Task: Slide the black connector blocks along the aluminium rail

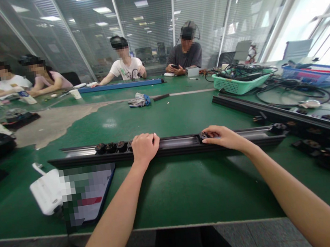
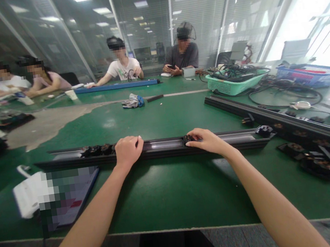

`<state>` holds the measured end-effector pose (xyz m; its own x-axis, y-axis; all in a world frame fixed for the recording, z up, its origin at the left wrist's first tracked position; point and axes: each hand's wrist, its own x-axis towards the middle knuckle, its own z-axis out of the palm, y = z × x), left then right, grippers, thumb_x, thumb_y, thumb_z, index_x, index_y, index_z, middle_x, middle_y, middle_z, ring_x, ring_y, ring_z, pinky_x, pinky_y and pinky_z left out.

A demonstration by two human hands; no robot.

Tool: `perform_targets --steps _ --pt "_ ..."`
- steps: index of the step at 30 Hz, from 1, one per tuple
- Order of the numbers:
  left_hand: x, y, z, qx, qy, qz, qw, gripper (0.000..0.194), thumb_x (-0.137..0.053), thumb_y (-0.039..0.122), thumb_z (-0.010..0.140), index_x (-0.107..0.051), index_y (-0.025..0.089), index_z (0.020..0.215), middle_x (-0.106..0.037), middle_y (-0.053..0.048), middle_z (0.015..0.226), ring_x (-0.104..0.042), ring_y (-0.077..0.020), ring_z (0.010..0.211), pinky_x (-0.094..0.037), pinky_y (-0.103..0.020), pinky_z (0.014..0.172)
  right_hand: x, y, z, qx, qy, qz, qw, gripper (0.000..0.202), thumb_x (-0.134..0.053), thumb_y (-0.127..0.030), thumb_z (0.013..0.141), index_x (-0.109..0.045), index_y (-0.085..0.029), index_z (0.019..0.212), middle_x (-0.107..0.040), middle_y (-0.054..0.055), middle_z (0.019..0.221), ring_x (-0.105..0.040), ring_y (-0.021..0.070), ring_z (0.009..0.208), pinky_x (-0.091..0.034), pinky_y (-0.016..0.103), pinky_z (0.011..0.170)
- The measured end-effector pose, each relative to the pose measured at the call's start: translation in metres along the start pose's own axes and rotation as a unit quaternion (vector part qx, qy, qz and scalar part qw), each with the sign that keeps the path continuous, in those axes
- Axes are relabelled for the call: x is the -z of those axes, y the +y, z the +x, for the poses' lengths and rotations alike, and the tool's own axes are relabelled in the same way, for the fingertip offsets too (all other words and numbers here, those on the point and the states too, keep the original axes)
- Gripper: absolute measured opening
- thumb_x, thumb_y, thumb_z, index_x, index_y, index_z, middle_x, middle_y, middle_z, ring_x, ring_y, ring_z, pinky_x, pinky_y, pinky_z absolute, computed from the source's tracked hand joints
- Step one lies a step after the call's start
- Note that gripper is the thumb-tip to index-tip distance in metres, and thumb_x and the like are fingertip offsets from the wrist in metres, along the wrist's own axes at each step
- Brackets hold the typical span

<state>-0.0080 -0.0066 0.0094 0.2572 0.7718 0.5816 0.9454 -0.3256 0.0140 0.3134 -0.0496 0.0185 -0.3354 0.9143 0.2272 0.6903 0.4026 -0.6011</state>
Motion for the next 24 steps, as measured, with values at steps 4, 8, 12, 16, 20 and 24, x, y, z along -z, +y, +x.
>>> perform_targets --steps 4,8,12,16,20,24 --pt "0.0 0.0002 0.0003 -0.001 -0.001 0.001 1.0 0.043 -0.037 0.031 0.095 -0.068 0.018 0.069 -0.07 -0.011 0.076 -0.063 -0.023 0.075 -0.037 -0.036 0.072 -0.0002 0.0007 0.0002 0.002 0.002 0.0 1.0 0.045 -0.058 -0.058 0.084 -0.067 -0.018 0.102 -0.054 0.001 0.077 -0.048 0.0165 0.073 -0.037 0.031 0.07" --pt "0.0004 0.0004 0.0003 0.004 -0.002 -0.007 1.0 0.043 -0.037 0.032 0.095 -0.068 0.018 0.069 -0.07 -0.011 0.077 -0.063 -0.0233 0.076 -0.037 -0.036 0.072 0.0 0.0008 0.0001 0.001 0.0 -0.004 1.0 0.044 -0.058 -0.058 0.084 -0.067 -0.019 0.102 -0.054 0.001 0.077 -0.048 0.0164 0.073 -0.038 0.031 0.07" --pt "0.0 -0.0001 -0.0001 0.004 -0.003 -0.003 1.0 0.043 -0.036 0.032 0.095 -0.068 0.018 0.07 -0.07 -0.011 0.077 -0.063 -0.0226 0.075 -0.037 -0.036 0.072 0.0 0.0014 0.0003 0.001 0.0 -0.002 1.0 0.044 -0.059 -0.058 0.083 -0.067 -0.019 0.102 -0.054 0.001 0.077 -0.049 0.0165 0.074 -0.038 0.031 0.07" --pt "-0.0013 -0.0009 -0.0005 -0.002 0.001 0.006 1.0 0.044 -0.035 0.033 0.096 -0.068 0.018 0.07 -0.07 -0.01 0.077 -0.063 -0.0222 0.075 -0.038 -0.036 0.072 0.0002 0.0022 0.0002 0.0 -0.001 -0.001 1.0 0.045 -0.059 -0.059 0.082 -0.068 -0.019 0.102 -0.055 0.001 0.078 -0.049 0.0164 0.073 -0.038 0.031 0.07" --pt "-0.0013 -0.0007 -0.0006 -0.001 0.0 0.002 1.0 0.045 -0.035 0.033 0.096 -0.068 0.018 0.07 -0.07 -0.011 0.076 -0.063 -0.0226 0.075 -0.038 -0.036 0.073 0.0013 0.0006 -0.0003 -0.005 -0.003 -0.003 1.0 0.044 -0.059 -0.058 0.083 -0.068 -0.019 0.102 -0.055 0.001 0.078 -0.049 0.0167 0.074 -0.038 0.031 0.071" --pt "-0.0006 -0.0005 -0.0004 0.003 -0.002 -0.009 1.0 0.045 -0.035 0.033 0.096 -0.069 0.018 0.07 -0.07 -0.011 0.077 -0.062 -0.0232 0.076 -0.038 -0.037 0.073 0.0025 -0.0021 -0.0006 -0.01 -0.004 -0.005 1.0 0.043 -0.059 -0.057 0.083 -0.068 -0.019 0.101 -0.054 0.001 0.077 -0.049 0.0169 0.074 -0.038 0.031 0.071"
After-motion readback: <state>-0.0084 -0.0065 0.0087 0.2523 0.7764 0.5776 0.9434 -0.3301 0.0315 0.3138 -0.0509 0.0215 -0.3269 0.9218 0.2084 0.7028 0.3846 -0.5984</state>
